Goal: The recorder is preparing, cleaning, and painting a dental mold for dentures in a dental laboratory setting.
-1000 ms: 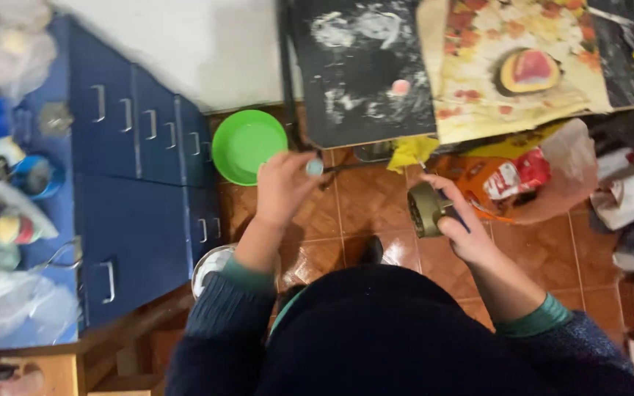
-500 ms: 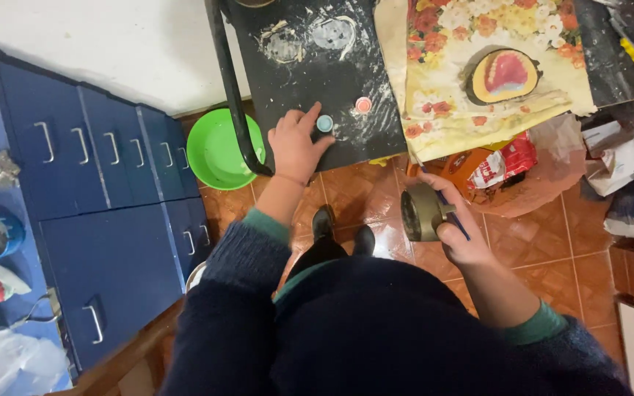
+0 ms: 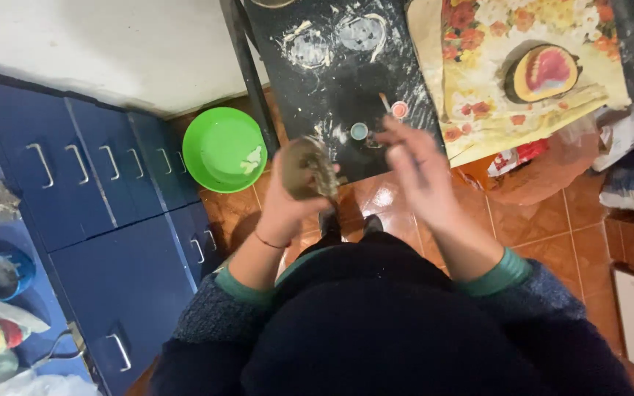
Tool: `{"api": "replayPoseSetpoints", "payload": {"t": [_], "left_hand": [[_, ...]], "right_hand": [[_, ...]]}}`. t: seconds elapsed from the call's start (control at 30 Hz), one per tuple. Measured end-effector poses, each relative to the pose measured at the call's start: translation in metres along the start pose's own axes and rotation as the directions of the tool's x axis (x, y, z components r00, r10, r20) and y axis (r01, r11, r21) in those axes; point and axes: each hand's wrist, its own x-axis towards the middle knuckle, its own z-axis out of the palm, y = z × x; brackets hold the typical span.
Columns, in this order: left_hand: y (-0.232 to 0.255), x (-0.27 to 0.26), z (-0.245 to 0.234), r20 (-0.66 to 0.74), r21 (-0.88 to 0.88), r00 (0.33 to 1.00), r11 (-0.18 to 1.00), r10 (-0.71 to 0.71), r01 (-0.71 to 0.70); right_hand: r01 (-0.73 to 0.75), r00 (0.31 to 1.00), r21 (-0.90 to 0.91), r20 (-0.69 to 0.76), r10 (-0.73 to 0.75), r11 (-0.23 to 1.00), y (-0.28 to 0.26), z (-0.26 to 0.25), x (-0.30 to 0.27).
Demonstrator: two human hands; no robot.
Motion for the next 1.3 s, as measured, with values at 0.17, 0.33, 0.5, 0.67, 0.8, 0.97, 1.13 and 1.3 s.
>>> {"api": "replayPoseSetpoints", "payload": {"t": [0.17,0.33,0.5,0.67,0.8,0.97,1.13,1.3], "left_hand": [[0.007,-0.001,-0.034,-0.04,-0.312,0.999,0.949,0.038,-0.048],[0.005,0.003,-0.028,-0.117,-0.289,0.993,0.956,0.026,-0.059],[-0.015,0.004,-0.032,-0.181,-0.238,0.983,0.967,0.042,-0.085],[-0.002,0.007,-0.013,-0.171,-0.222,0.983,0.969,0.069,-0.107],[0.012,0.006,-0.001,-0.165,-0.207,0.983,0.972,0.079,-0.113],[0.023,0.006,0.006,-0.11,-0.142,0.991,0.986,0.07,-0.085],[0.032,0.009,0.009,-0.095,-0.083,0.994,0.994,0.062,-0.07],[0.039,0.017,0.014,-0.053,0.0,0.992,0.993,0.114,-0.114]], "right_hand": [[-0.29,0.914,0.118,-0.261,0.311,0.95,0.057,0.004,-0.009],[-0.308,0.916,0.105,-0.234,0.325,0.946,0.054,0.007,0.0],[-0.213,0.963,-0.213,-0.211,0.168,0.954,0.045,0.001,0.007],[-0.197,0.964,-0.224,-0.222,0.147,0.954,0.046,0.009,0.011],[-0.189,0.969,-0.236,-0.2,0.143,0.953,0.049,0.009,0.015],[-0.195,0.973,-0.293,-0.181,0.146,0.936,0.043,0.009,0.017],[-0.208,0.968,-0.268,-0.191,0.16,0.941,0.048,0.006,0.017],[-0.236,0.937,0.142,-0.229,0.264,0.961,0.031,-0.009,0.011]]}}
